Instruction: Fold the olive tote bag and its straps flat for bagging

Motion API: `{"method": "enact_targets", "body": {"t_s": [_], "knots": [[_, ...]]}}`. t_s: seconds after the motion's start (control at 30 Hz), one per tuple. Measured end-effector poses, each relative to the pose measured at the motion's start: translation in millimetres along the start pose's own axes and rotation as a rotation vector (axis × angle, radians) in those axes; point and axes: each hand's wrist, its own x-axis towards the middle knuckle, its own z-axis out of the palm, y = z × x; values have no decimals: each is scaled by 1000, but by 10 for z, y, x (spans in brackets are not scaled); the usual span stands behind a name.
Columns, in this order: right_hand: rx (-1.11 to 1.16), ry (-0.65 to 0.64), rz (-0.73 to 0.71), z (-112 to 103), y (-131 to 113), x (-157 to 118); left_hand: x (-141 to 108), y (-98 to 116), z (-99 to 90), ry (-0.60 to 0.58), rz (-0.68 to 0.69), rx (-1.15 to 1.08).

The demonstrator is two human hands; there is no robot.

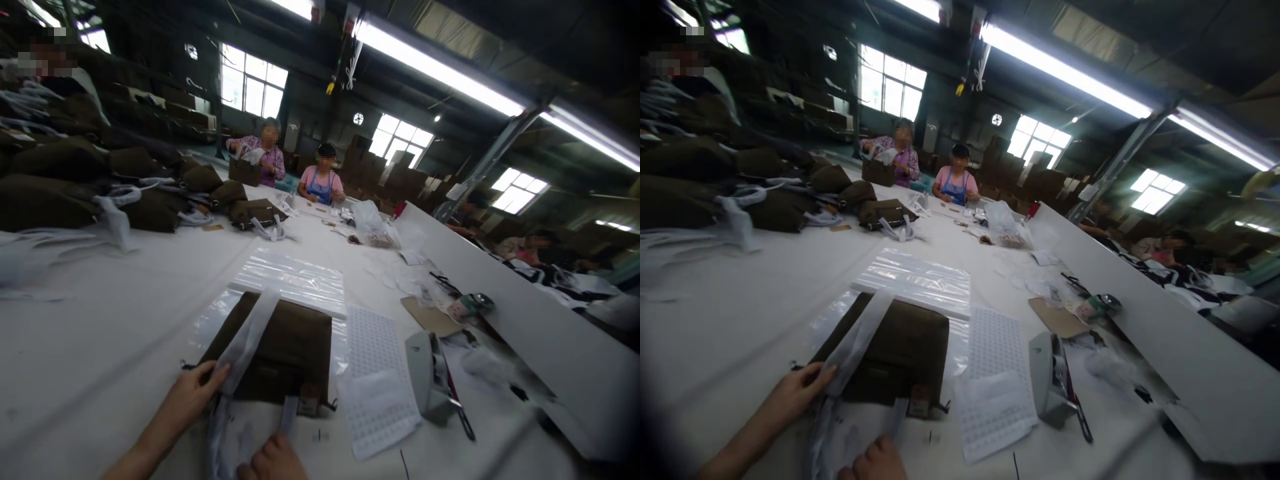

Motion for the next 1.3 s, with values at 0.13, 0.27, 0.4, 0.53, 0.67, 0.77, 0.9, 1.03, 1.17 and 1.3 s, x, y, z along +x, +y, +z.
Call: {"method": "enact_targets", "body": {"t_s": [0.13, 0.27, 0.4, 0.53, 0.67, 0.77, 0.9, 1.03, 1.17, 1.3], "knots": [[-36, -143, -95, -227, -39, -147, -191, 5, -92, 153, 80, 269], [1, -242, -119, -529, -39, -232, -367, 185, -103, 424, 807, 546], [30, -328, -163, -631, -173, -329, -247, 555, 51, 248, 1113, 766], [46, -366, -224, -633, -320, -420, 38, 776, 207, 128, 1010, 983], [27, -365, -225, -611, -462, -476, 131, 770, 223, -40, 874, 1121], [30, -380, -226, -551, -585, -482, 24, 709, 206, -32, 877, 1109], [38, -283, -237, -516, -569, -501, -106, 629, 206, 21, 934, 1066], [193, 190, -27, -669, -319, -770, -34, 611, 221, 19, 924, 1030], [418, 494, 952, -809, -108, -1076, 139, 599, 233, -9, 906, 1009], [480, 364, 1316, -687, 21, -978, 267, 549, 247, -21, 913, 986]]}}
